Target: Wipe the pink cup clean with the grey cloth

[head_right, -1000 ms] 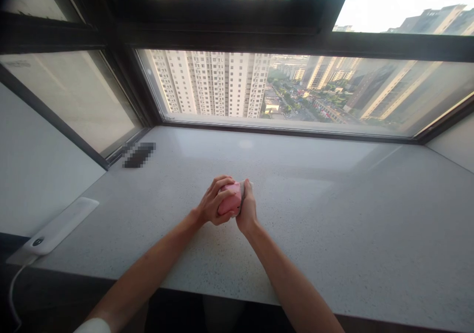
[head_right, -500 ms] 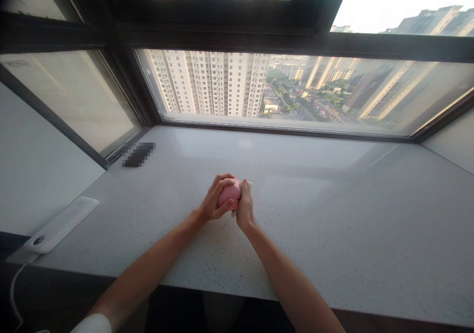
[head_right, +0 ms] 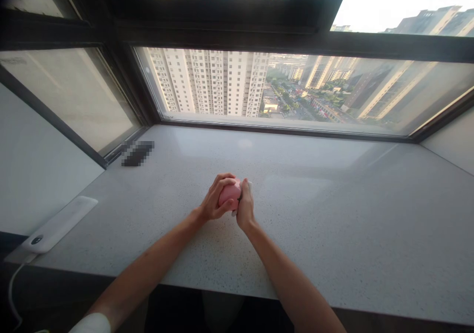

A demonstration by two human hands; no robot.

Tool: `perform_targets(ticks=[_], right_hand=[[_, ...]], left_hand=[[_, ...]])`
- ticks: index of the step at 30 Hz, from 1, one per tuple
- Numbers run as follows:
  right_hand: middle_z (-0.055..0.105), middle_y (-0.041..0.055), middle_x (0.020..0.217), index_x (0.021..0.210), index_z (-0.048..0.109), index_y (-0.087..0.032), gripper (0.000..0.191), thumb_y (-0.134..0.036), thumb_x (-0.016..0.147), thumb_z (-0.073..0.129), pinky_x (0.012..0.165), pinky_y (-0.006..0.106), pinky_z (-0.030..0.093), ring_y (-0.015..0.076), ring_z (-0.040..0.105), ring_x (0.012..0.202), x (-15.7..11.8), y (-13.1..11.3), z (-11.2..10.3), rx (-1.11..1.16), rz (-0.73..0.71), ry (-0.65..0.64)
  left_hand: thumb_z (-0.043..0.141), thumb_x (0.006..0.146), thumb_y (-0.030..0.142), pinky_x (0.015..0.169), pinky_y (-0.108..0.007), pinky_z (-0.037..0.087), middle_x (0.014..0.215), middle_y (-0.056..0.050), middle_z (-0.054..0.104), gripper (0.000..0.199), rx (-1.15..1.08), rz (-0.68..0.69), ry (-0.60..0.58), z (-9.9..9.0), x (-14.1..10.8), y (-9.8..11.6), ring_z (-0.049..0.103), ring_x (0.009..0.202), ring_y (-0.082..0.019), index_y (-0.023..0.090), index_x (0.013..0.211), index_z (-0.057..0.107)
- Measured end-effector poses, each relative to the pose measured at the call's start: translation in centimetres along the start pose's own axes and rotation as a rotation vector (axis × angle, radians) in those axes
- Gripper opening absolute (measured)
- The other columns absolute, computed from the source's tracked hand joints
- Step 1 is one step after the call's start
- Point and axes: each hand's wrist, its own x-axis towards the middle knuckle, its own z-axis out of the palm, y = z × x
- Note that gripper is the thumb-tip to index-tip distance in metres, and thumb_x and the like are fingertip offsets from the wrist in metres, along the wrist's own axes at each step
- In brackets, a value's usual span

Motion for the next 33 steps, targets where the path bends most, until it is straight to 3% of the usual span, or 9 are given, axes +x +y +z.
perform_targets(ticks=[2,4,7,11,19,23,27,31,33], right_hand=[[0.069,0.0,0.073,0.089,0.066,-0.022,0.067,-0.089,0.085,0.065,0.049,0.025,0.052,0.0157,0.065,0.061,0.2,-0.2,0.3,0.088,0.046,-0.047],[0.067,-0.0006,0.069,0.089,0.066,-0.022,0.068,-0.09,0.086,0.063,0.045,0.024,0.049,0.015,0.062,0.057,0.1,-0.2,0.3,0.076,0.055,-0.061],[0.049,-0.0055,0.051,0.077,0.06,-0.023,0.075,-0.097,0.086,0.053,0.034,0.024,0.029,0.0115,0.042,0.04,-0.4,0.1,0.0,-0.1,-0.006,0.003],[0.049,-0.0047,0.054,0.075,0.06,-0.023,0.075,-0.097,0.086,0.055,0.037,0.025,0.032,0.0116,0.045,0.043,-0.7,0.3,-0.4,-0.209,-0.139,0.024],[0.063,-0.0033,0.069,0.09,0.064,-0.023,0.064,-0.087,0.085,0.065,0.044,0.023,0.045,0.0133,0.057,0.054,0.2,0.0,0.2,0.031,-0.018,-0.023],[0.053,-0.0052,0.059,0.083,0.062,-0.022,0.074,-0.096,0.084,0.057,0.038,0.024,0.033,0.0118,0.046,0.047,-0.6,0.2,0.0,-0.111,-0.07,0.038],[0.06,-0.0017,0.066,0.082,0.065,-0.021,0.074,-0.095,0.084,0.061,0.047,0.025,0.043,0.0139,0.055,0.056,-1.0,0.2,-0.3,-0.167,-0.216,0.008],[0.05,-0.008,0.056,0.083,0.058,-0.024,0.071,-0.095,0.084,0.06,0.036,0.024,0.029,0.0108,0.042,0.042,-0.4,0.0,-0.2,-0.102,-0.046,0.019],[0.053,-0.0076,0.057,0.086,0.059,-0.025,0.07,-0.094,0.085,0.058,0.035,0.024,0.029,0.0115,0.045,0.041,0.0,0.0,0.0,-0.036,0.039,-0.028]], left_hand=[[0.066,0.1,0.055,0.113,-0.059,0.051,0.142,-0.018,0.057,0.055,0.118,0.132,-0.053,-0.4,-0.2,-0.5,0.055,0.135,-0.037,0.025,0.144,0.055],[0.068,0.099,0.056,0.113,-0.06,0.051,0.142,-0.018,0.057,0.054,0.132,0.156,-0.067,-0.6,-0.2,-0.7,0.055,0.136,-0.038,0.026,0.143,0.056],[0.059,0.104,0.056,0.111,-0.055,0.052,0.138,-0.017,0.06,0.049,-0.06,-0.043,0.0,0.0,-0.1,-0.2,0.06,0.129,-0.034,0.023,0.141,0.055],[0.049,0.109,0.056,0.109,-0.05,0.054,0.131,-0.013,0.062,0.043,-0.244,-0.226,0.079,0.8,0.1,0.4,0.063,0.122,-0.031,0.023,0.136,0.056],[0.069,0.099,0.051,0.114,-0.06,0.05,0.142,-0.019,0.057,0.055,0.133,0.149,-0.071,-0.5,-0.2,-0.6,0.054,0.135,-0.038,0.023,0.144,0.055],[0.059,0.105,0.052,0.113,-0.054,0.052,0.138,-0.018,0.06,0.047,-0.093,-0.054,0.016,0.2,-0.1,0.1,0.06,0.13,-0.033,0.021,0.141,0.055],[0.051,0.109,0.058,0.112,-0.051,0.053,0.132,-0.014,0.062,0.046,-0.246,-0.184,0.083,0.8,0.0,0.6,0.063,0.125,-0.031,0.021,0.135,0.056],[0.059,0.105,0.055,0.112,-0.054,0.052,0.139,-0.017,0.059,0.05,-0.075,-0.042,0.026,0.1,-0.2,0.0,0.06,0.129,-0.034,0.022,0.143,0.054],[0.065,0.101,0.055,0.113,-0.057,0.052,0.142,-0.019,0.057,0.055,0.064,0.088,-0.032,-0.4,-0.3,-0.4,0.056,0.134,-0.037,0.024,0.145,0.054]])
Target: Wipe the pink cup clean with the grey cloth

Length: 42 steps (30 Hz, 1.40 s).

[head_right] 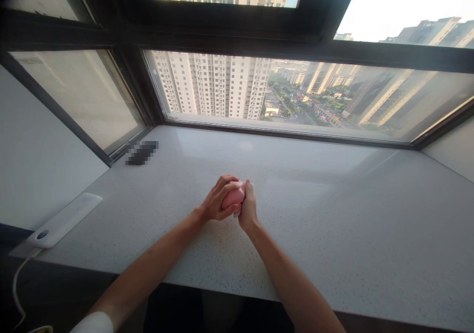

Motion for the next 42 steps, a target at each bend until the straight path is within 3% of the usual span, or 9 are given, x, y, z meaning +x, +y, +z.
perform_targets(ticks=[3,7,13,16,21,23,30,36,42], right_hand=[[0.056,-0.0051,0.058,0.085,0.061,-0.024,0.072,-0.095,0.086,0.056,0.035,0.024,0.032,0.0129,0.049,0.043,0.0,0.1,0.1,0.008,0.007,-0.03],[0.051,-0.0045,0.057,0.079,0.061,-0.022,0.076,-0.097,0.086,0.054,0.038,0.025,0.033,0.0117,0.043,0.045,-0.6,0.4,-0.4,-0.15,-0.193,0.051],[0.062,0.0003,0.071,0.084,0.068,-0.02,0.073,-0.091,0.091,0.057,0.055,0.027,0.044,0.0152,0.053,0.063,-0.7,0.1,-1.1,-0.268,-0.422,-0.073],[0.058,-0.0016,0.067,0.08,0.064,-0.021,0.069,-0.09,0.089,0.061,0.049,0.025,0.043,0.0136,0.051,0.058,-0.3,-0.2,-0.9,-0.231,-0.349,-0.058],[0.046,-0.0087,0.053,0.083,0.053,-0.026,0.066,-0.091,0.089,0.058,0.028,0.023,0.024,0.011,0.037,0.036,0.5,-0.3,-0.4,-0.044,0.02,-0.027],[0.047,-0.0083,0.052,0.084,0.054,-0.026,0.067,-0.092,0.091,0.053,0.027,0.023,0.024,0.0111,0.037,0.034,0.7,-0.2,-0.5,-0.032,0.055,-0.053],[0.052,-0.0017,0.062,0.075,0.061,-0.02,0.074,-0.092,0.092,0.052,0.046,0.025,0.037,0.0129,0.047,0.055,0.2,0.0,-1.3,-0.319,-0.377,-0.061],[0.053,-0.0004,0.062,0.072,0.06,-0.02,0.072,-0.085,0.101,0.044,0.051,0.027,0.035,0.0142,0.045,0.058,0.0,-0.5,-1.6,-0.467,-0.546,-0.147],[0.048,-0.0019,0.06,0.066,0.052,-0.022,0.068,-0.078,0.104,0.046,0.053,0.028,0.032,0.0131,0.041,0.056,0.7,-2.2,-2.5,-0.645,-0.575,-0.266]], left_hand=[[0.067,0.099,0.055,0.113,-0.058,0.051,0.143,-0.019,0.058,0.056,0.034,0.047,-0.021,-0.1,-0.1,-0.2,0.055,0.136,-0.038,0.025,0.145,0.055],[0.056,0.106,0.059,0.113,-0.053,0.052,0.137,-0.016,0.062,0.049,-0.267,-0.216,0.093,0.7,0.3,0.6,0.062,0.128,-0.033,0.022,0.138,0.057],[0.054,0.104,0.068,0.109,-0.046,0.053,0.129,-0.011,0.067,0.054,-0.557,-0.463,0.144,1.3,1.0,1.4,0.065,0.121,-0.031,0.021,0.129,0.06],[0.053,0.106,0.063,0.107,-0.045,0.054,0.128,-0.011,0.066,0.05,-0.486,-0.436,0.164,1.2,0.8,1.0,0.065,0.118,-0.03,0.02,0.131,0.059],[0.063,0.103,0.057,0.114,-0.052,0.049,0.139,-0.018,0.06,0.051,-0.124,-0.134,0.056,0.3,0.2,0.5,0.06,0.129,-0.034,0.02,0.139,0.058],[0.065,0.102,0.056,0.116,-0.053,0.048,0.142,-0.019,0.059,0.053,-0.091,-0.087,0.032,0.2,0.2,0.5,0.058,0.132,-0.035,0.021,0.141,0.058],[0.054,0.105,0.065,0.107,-0.041,0.051,0.125,-0.009,0.068,0.051,-0.527,-0.516,0.141,1.1,1.2,1.4,0.065,0.117,-0.028,0.021,0.127,0.062],[0.057,0.1,0.069,0.103,-0.039,0.052,0.122,-0.008,0.072,0.055,-0.653,-0.602,0.15,0.7,1.8,1.9,0.067,0.114,-0.028,0.02,0.124,0.063],[0.059,0.097,0.069,0.09,-0.036,0.052,0.112,-0.007,0.072,0.054,-0.688,-0.727,0.176,0.7,2.2,1.6,0.066,0.1,-0.024,0.019,0.117,0.066]])
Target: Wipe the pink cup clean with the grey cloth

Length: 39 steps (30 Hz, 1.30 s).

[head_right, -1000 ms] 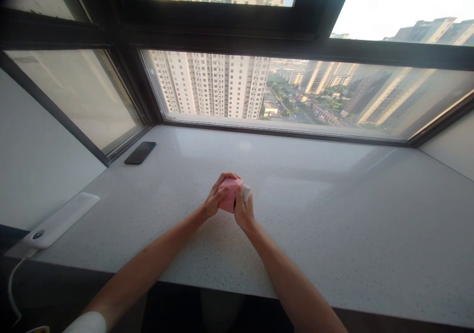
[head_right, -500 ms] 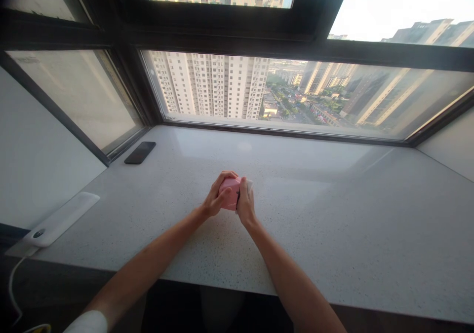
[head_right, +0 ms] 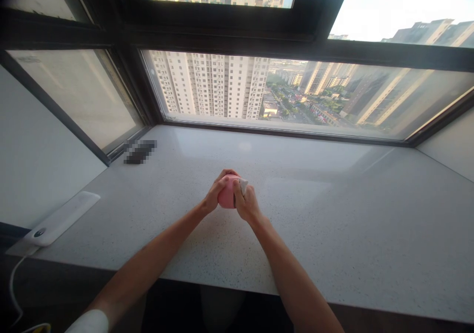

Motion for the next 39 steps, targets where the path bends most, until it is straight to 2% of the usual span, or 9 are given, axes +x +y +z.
perform_targets(ticks=[5,13,17,21,24,28,32,35,39], right_hand=[[0.042,-0.0029,0.054,0.059,0.046,-0.023,0.072,-0.083,0.1,0.05,0.053,0.027,0.03,0.0119,0.039,0.052,0.0,0.2,0.1,-0.032,-0.01,-0.053],[0.048,-0.0059,0.06,0.085,0.056,-0.025,0.069,-0.093,0.091,0.051,0.036,0.024,0.031,0.0127,0.042,0.044,-0.6,-0.2,2.8,0.414,0.475,0.22],[0.05,-0.0027,0.06,0.078,0.057,-0.023,0.073,-0.092,0.095,0.043,0.043,0.025,0.035,0.0132,0.045,0.05,-0.8,0.3,2.4,0.272,0.288,0.246],[0.049,-0.0013,0.057,0.065,0.051,-0.023,0.073,-0.087,0.098,0.045,0.051,0.027,0.034,0.0127,0.045,0.054,-1.0,0.8,1.6,0.042,-0.008,0.064],[0.043,-0.0025,0.053,0.061,0.047,-0.024,0.073,-0.087,0.098,0.046,0.049,0.027,0.029,0.012,0.041,0.051,-1.2,0.5,1.7,0.026,0.012,0.054],[0.048,-0.0033,0.059,0.072,0.053,-0.023,0.068,-0.086,0.097,0.051,0.047,0.024,0.034,0.0119,0.043,0.052,-0.8,-0.2,2.1,0.253,0.235,0.2],[0.048,-0.0055,0.061,0.081,0.052,-0.025,0.067,-0.091,0.092,0.051,0.038,0.023,0.031,0.0122,0.043,0.046,0.3,-0.3,1.9,0.532,0.422,0.286],[0.052,-0.0042,0.062,0.084,0.055,-0.024,0.071,-0.094,0.09,0.047,0.037,0.023,0.032,0.0126,0.045,0.046,0.5,-0.2,1.8,0.584,0.463,0.254],[0.052,-0.0028,0.062,0.083,0.062,-0.021,0.072,-0.092,0.09,0.053,0.043,0.024,0.037,0.013,0.047,0.051,-0.6,-0.2,2.0,0.404,0.301,0.308]], left_hand=[[0.059,0.096,0.07,0.084,-0.036,0.054,0.104,-0.007,0.073,0.054,-0.143,-0.144,0.03,0.2,-0.2,-1.3,0.066,0.091,-0.023,0.019,0.114,0.064],[0.064,0.099,0.066,0.112,-0.045,0.048,0.131,-0.013,0.065,0.054,0.306,0.371,0.066,0.1,-1.3,-1.4,0.061,0.123,-0.031,0.021,0.129,0.064],[0.058,0.101,0.068,0.095,-0.037,0.053,0.117,-0.009,0.071,0.053,0.117,0.09,0.04,0.5,-0.7,-0.8,0.065,0.104,-0.025,0.02,0.12,0.066],[0.062,0.095,0.07,0.084,-0.033,0.055,0.101,-0.007,0.075,0.054,-0.222,-0.238,-0.027,0.4,0.1,-0.4,0.068,0.087,-0.022,0.018,0.111,0.067],[0.063,0.094,0.073,0.082,-0.034,0.057,0.103,-0.008,0.076,0.06,-0.304,-0.351,-0.041,0.1,0.2,-0.7,0.07,0.084,-0.021,0.018,0.118,0.067],[0.055,0.097,0.083,0.106,-0.043,0.056,0.15,-0.013,0.063,0.077,-0.222,-0.171,0.085,0.2,-0.3,-1.8,0.069,0.123,-0.029,0.025,0.147,0.054],[0.073,0.087,0.082,0.13,-0.056,0.037,0.173,-0.015,0.038,0.094,0.132,0.22,-0.048,0.3,-1.0,-2.5,0.039,0.159,-0.04,0.03,0.16,0.045],[0.082,0.089,0.067,0.134,-0.058,0.029,0.169,-0.015,0.039,0.083,0.31,0.377,-0.092,0.3,-1.2,-2.5,0.033,0.162,-0.041,0.03,0.156,0.051],[0.065,0.102,0.061,0.118,-0.047,0.048,0.15,-0.012,0.057,0.056,0.094,0.221,-0.022,1.1,-1.4,-2.2,0.06,0.135,-0.032,0.027,0.146,0.054]])
